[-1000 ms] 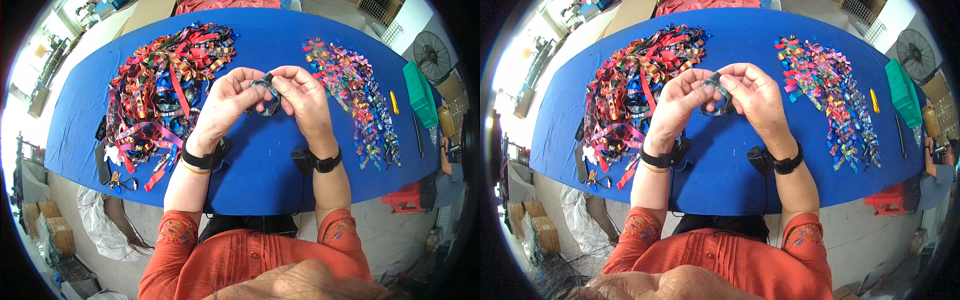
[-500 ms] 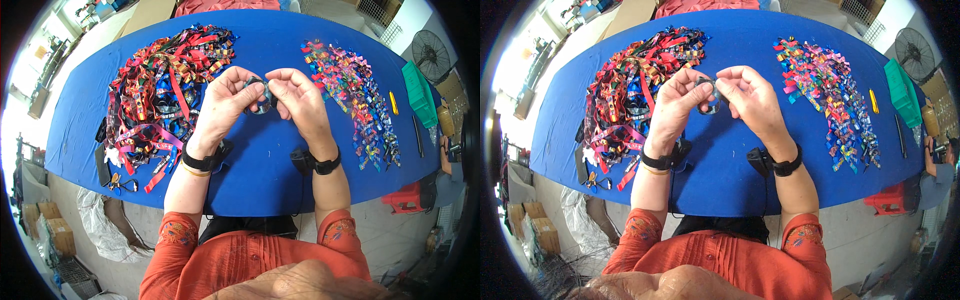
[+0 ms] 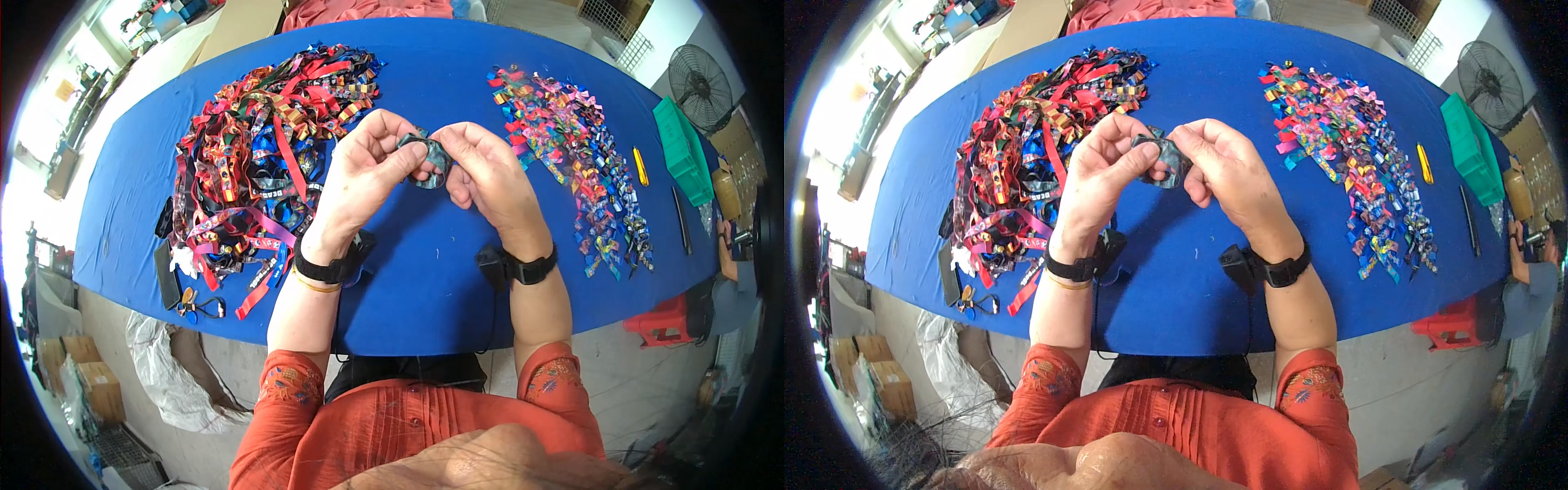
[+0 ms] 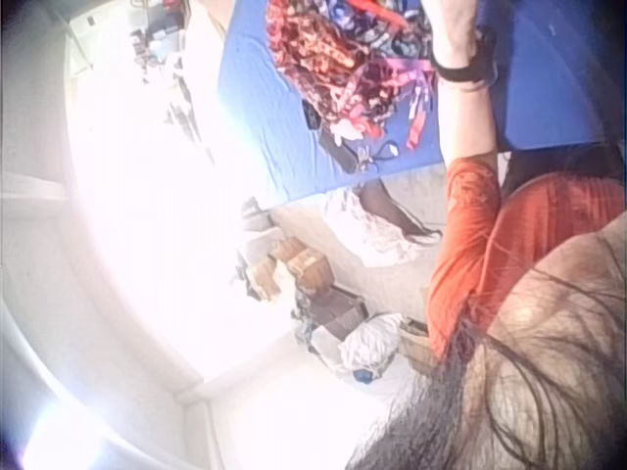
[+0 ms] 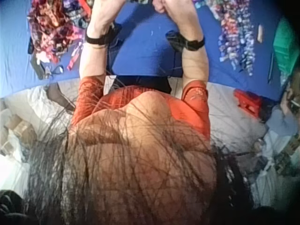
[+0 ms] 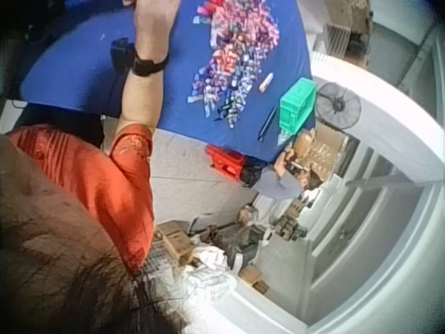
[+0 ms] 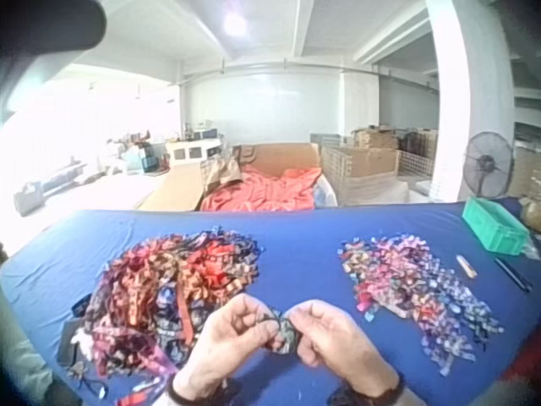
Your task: Manually tying decorative bows using colorful printed fabric strips at a factory workstation.
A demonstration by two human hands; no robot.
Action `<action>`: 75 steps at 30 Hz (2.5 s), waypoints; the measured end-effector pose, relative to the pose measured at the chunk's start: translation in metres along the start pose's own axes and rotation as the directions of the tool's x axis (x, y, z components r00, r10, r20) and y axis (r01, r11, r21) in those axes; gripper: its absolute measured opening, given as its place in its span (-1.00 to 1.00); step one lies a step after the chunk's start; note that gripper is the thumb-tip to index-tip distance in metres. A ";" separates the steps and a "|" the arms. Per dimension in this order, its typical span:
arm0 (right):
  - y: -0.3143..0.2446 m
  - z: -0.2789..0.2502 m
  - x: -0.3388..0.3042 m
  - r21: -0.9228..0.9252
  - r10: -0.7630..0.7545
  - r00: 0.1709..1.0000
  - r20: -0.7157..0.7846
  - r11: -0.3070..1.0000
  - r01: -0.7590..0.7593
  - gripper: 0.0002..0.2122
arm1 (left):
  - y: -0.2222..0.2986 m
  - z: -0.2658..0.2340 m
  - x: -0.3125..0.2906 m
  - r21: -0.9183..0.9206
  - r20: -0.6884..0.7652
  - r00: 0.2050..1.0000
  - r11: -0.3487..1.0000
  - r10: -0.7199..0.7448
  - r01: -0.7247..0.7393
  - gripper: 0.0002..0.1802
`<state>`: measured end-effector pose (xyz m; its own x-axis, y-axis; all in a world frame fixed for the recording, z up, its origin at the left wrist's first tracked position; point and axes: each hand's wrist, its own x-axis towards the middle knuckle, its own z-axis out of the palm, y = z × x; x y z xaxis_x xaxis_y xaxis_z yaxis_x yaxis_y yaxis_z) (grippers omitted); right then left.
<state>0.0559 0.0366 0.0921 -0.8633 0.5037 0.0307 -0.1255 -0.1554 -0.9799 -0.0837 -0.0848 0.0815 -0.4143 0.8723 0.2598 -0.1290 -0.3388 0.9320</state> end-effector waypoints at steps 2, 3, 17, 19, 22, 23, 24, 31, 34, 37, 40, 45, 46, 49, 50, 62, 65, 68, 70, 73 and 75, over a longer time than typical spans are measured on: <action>-0.001 0.003 0.000 -0.024 0.020 1.000 -0.002 1.000 -0.020 -0.75 | 0.000 0.001 -0.001 0.026 0.022 1.000 1.000 0.010 -0.011 -0.89; -0.002 0.003 0.000 -0.048 0.040 0.999 -0.004 0.998 -0.040 -0.74 | 0.002 0.002 -0.002 0.039 0.026 1.000 0.999 -0.001 0.000 -0.89; 0.011 0.001 0.003 0.001 -0.061 0.997 -0.038 0.998 0.061 -0.83 | -0.002 0.004 -0.001 0.044 0.033 0.996 0.996 -0.078 0.076 -0.85; 0.013 0.004 0.004 -0.011 -0.089 0.995 -0.051 0.996 0.088 -0.84 | -0.002 0.004 -0.001 0.039 -0.007 0.998 0.997 -0.065 0.065 -0.86; 0.015 0.006 0.005 -0.081 -0.199 0.974 -0.107 0.978 0.191 -0.86 | -0.005 0.003 0.001 -0.070 -0.018 0.998 0.996 -0.060 0.059 -0.87; 0.015 0.005 0.005 -0.057 -0.234 0.966 -0.107 0.972 0.230 -0.87 | -0.005 0.002 0.001 -0.070 -0.019 0.998 0.996 -0.059 0.058 -0.87; 0.015 0.005 0.005 -0.033 -0.270 0.957 -0.109 0.963 0.268 -0.88 | -0.005 0.001 0.001 -0.095 -0.020 0.997 0.993 -0.076 0.074 -0.87; 0.012 0.006 0.002 -0.190 -0.388 0.922 0.000 0.905 0.380 -0.94 | 0.001 -0.002 -0.002 -0.082 -0.056 0.989 0.988 -0.134 0.130 -0.85; 0.014 0.008 0.003 -0.215 -0.483 0.873 0.065 0.848 0.485 -0.95 | 0.002 -0.003 -0.003 -0.065 -0.061 0.989 0.989 -0.136 0.132 -0.85; 0.016 0.006 0.005 -0.285 -0.581 0.798 0.159 0.747 0.601 -0.94 | -0.001 -0.006 -0.003 -0.066 -0.072 0.993 0.994 -0.097 0.092 -0.84; 0.007 0.004 0.004 -0.426 -0.653 0.716 0.248 0.590 0.686 -0.91 | 0.003 -0.009 -0.004 -0.091 -0.080 0.986 0.986 -0.145 0.138 -0.84; 0.004 0.001 0.002 -0.505 -0.686 0.638 0.351 0.434 0.746 -0.84 | 0.003 -0.013 -0.001 -0.180 -0.048 0.986 0.972 -0.162 0.151 -0.85; 0.003 0.002 0.002 -0.504 -0.686 0.637 0.352 0.434 0.746 -0.84 | 0.004 -0.014 -0.001 -0.203 -0.032 0.985 0.966 -0.169 0.159 -0.86; -0.001 0.001 0.001 -0.536 -0.669 0.644 0.370 0.412 0.737 -0.82 | 0.002 -0.021 0.001 -0.214 -0.031 0.978 0.957 -0.207 0.196 -0.87; -0.002 0.000 0.001 -0.553 -0.672 0.631 0.387 0.379 0.742 -0.81 | 0.003 -0.022 0.001 -0.214 -0.031 0.978 0.957 -0.208 0.197 -0.87; -0.002 -0.005 0.002 -0.573 -0.688 0.613 0.389 0.340 0.746 -0.81 | 0.010 -0.021 -0.002 -0.117 0.096 0.980 0.976 -0.173 0.184 -0.77; 0.000 -0.007 0.003 -0.557 -0.681 0.632 0.370 0.382 0.737 -0.77 | 0.009 -0.018 -0.002 -0.102 0.074 0.987 0.983 -0.145 0.152 -0.74; -0.002 -0.005 -0.003 -0.509 -0.592 0.760 0.268 0.583 0.633 -0.67 | 0.011 -0.017 -0.003 -0.126 0.040 0.992 0.984 -0.119 0.123 -0.70; -0.003 -0.004 -0.005 -0.475 -0.512 0.833 0.211 0.691 0.545 -0.61 | 0.010 -0.017 -0.002 -0.110 0.033 0.992 0.986 -0.124 0.127 -0.68; -0.002 -0.004 -0.006 -0.401 -0.408 0.890 0.207 0.794 0.457 -0.55 | 0.011 -0.011 -0.003 -0.102 0.012 0.991 0.986 -0.130 0.131 -0.68; -0.004 -0.001 -0.008 -0.464 -0.375 0.902 0.213 0.774 0.431 -0.55 | 0.009 -0.014 -0.002 -0.068 0.010 0.992 0.990 -0.122 0.123 -0.68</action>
<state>0.0638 0.0346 0.0957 -0.8359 0.3316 0.4374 -0.2428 0.4913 -0.8364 -0.0970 -0.0951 0.0860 -0.3863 0.9107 0.1465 -0.2401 -0.2526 0.9373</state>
